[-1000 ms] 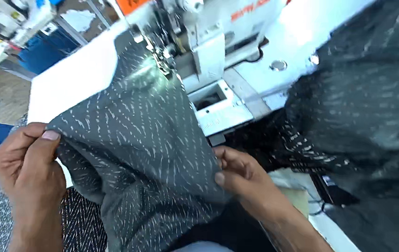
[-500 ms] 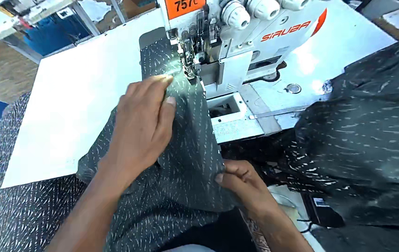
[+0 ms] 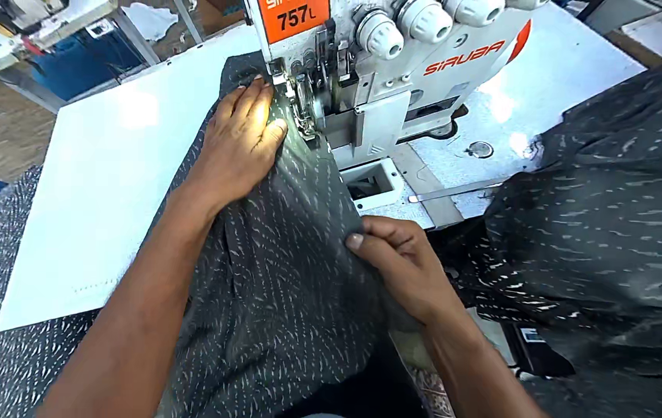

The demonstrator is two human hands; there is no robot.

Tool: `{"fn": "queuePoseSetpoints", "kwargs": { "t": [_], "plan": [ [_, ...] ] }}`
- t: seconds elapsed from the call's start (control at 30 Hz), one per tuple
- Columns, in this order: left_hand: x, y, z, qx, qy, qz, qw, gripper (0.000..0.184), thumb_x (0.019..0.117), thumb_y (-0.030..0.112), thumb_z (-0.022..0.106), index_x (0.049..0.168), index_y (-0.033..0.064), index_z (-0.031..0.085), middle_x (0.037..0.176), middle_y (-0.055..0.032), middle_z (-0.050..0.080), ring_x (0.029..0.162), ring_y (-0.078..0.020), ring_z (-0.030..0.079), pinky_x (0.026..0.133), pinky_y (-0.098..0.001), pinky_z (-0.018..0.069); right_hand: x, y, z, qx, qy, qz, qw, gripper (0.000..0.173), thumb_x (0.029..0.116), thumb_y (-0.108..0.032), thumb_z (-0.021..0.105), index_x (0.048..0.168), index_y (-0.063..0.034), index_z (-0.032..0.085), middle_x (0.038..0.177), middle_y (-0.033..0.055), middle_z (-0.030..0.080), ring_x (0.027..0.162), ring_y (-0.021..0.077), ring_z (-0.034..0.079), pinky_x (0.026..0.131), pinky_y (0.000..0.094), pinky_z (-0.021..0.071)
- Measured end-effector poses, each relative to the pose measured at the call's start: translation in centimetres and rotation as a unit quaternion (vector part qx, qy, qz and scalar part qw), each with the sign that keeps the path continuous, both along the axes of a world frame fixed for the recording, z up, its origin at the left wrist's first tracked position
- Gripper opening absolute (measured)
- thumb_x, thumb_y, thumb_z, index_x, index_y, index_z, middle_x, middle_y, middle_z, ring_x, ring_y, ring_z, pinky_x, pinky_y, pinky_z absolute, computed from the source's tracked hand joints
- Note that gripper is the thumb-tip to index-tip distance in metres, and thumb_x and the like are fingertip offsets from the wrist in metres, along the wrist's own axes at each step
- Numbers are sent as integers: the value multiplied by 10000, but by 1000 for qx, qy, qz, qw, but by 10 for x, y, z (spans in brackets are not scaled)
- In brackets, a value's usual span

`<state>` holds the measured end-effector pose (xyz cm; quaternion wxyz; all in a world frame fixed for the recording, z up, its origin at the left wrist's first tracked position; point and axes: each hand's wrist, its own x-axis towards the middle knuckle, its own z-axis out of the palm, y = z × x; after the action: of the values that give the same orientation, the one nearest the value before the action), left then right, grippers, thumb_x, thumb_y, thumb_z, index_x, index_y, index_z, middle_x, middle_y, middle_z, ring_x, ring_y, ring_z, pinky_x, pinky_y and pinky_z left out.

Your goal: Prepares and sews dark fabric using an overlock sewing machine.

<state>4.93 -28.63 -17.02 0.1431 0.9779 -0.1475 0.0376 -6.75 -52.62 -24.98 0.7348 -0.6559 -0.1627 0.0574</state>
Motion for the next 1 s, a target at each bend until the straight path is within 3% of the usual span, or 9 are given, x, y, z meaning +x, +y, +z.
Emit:
{"fn": "queuePoseSetpoints", "kwargs": {
  "t": [0.2, 0.33, 0.4, 0.5, 0.6, 0.67, 0.73, 0.87, 1.0],
  "plan": [
    [42, 16, -3, -43, -22, -6, 999, 631, 1077, 425, 298, 1570, 45, 401, 1659, -127, 337, 1570, -279, 216, 1286, -468, 133, 21, 12, 11, -1, 8, -24, 1000, 218, 971, -116, 534, 843, -89, 708, 660, -4, 624, 549, 64, 580, 478, 217, 481],
    [-12, 20, 0, -130, -232, 13, 964, 474, 1071, 226, 473, 1470, -28, 496, 1514, -217, 497, 1413, -296, 472, 1161, -444, 403, -10, 9, 3, -148, -61, -99, 982, 133, 956, -153, 550, 968, -143, 682, 668, -68, 591, 503, 38, 517, 425, 228, 438],
    [-73, 24, -10, -160, -238, 21, 958, 466, 1054, 188, 521, 1464, -30, 482, 1494, -195, 505, 1345, -263, 533, 1086, -419, 494, -33, -3, -13, -256, -106, -157, 948, 203, 923, -193, 596, 1100, -149, 685, 733, -87, 632, 529, 15, 534, 445, 227, 471],
    [-166, 21, -48, -237, -179, 46, 954, 433, 1015, 156, 597, 1420, 30, 511, 1368, -104, 589, 1163, -187, 623, 982, -381, 541, -56, -26, -31, -362, -142, -214, 896, 199, 922, -119, 612, 1093, -68, 700, 925, 37, 702, 727, 108, 659, 611, 304, 571],
    [-218, -3, -67, -323, -68, 55, 942, 430, 976, 273, 680, 1377, 195, 545, 1223, 18, 648, 1034, -125, 668, 897, -335, 589, -77, -34, -28, -347, -190, -248, 884, 123, 954, -99, 666, 1039, -28, 721, 1073, 95, 722, 946, 118, 706, 807, 262, 606],
    [-236, -28, -71, -324, 14, 29, 945, 557, 909, 385, 767, 1381, 222, 519, 1223, 20, 645, 1050, -115, 667, 892, -334, 596, -89, -25, -21, -322, -209, -245, 890, 110, 933, -167, 735, 930, -60, 709, 952, 49, 699, 853, 96, 679, 739, 241, 590],
    [-241, -57, -77, -290, 61, 3, 955, 723, 816, 468, 841, 1371, 122, 533, 1235, -51, 654, 1083, -147, 651, 893, -373, 582, -99, -13, -12, -288, -184, -206, 917, 154, 931, -262, 746, 875, -123, 710, 813, -36, 679, 723, 46, 632, 652, 237, 541],
    [-226, -84, -94, -355, 55, 36, 932, 434, 858, 212, 790, 1226, 81, 601, 1092, -11, 658, 969, -88, 657, 838, -290, 590, -92, -13, -5, -180, -93, -126, 971, 120, 918, -278, 737, 863, -174, 719, 776, -104, 622, 638, -15, 555, 524, 152, 467],
    [-219, -89, -92, -419, 59, 21, 906, 381, 862, 152, 765, 1197, 82, 596, 1083, 2, 660, 955, -87, 674, 817, -276, 617, -83, -16, 3, -128, -59, -74, 987, 102, 914, -248, 737, 845, -172, 740, 805, -91, 619, 663, 2, 568, 530, 143, 471]
  ]
}}
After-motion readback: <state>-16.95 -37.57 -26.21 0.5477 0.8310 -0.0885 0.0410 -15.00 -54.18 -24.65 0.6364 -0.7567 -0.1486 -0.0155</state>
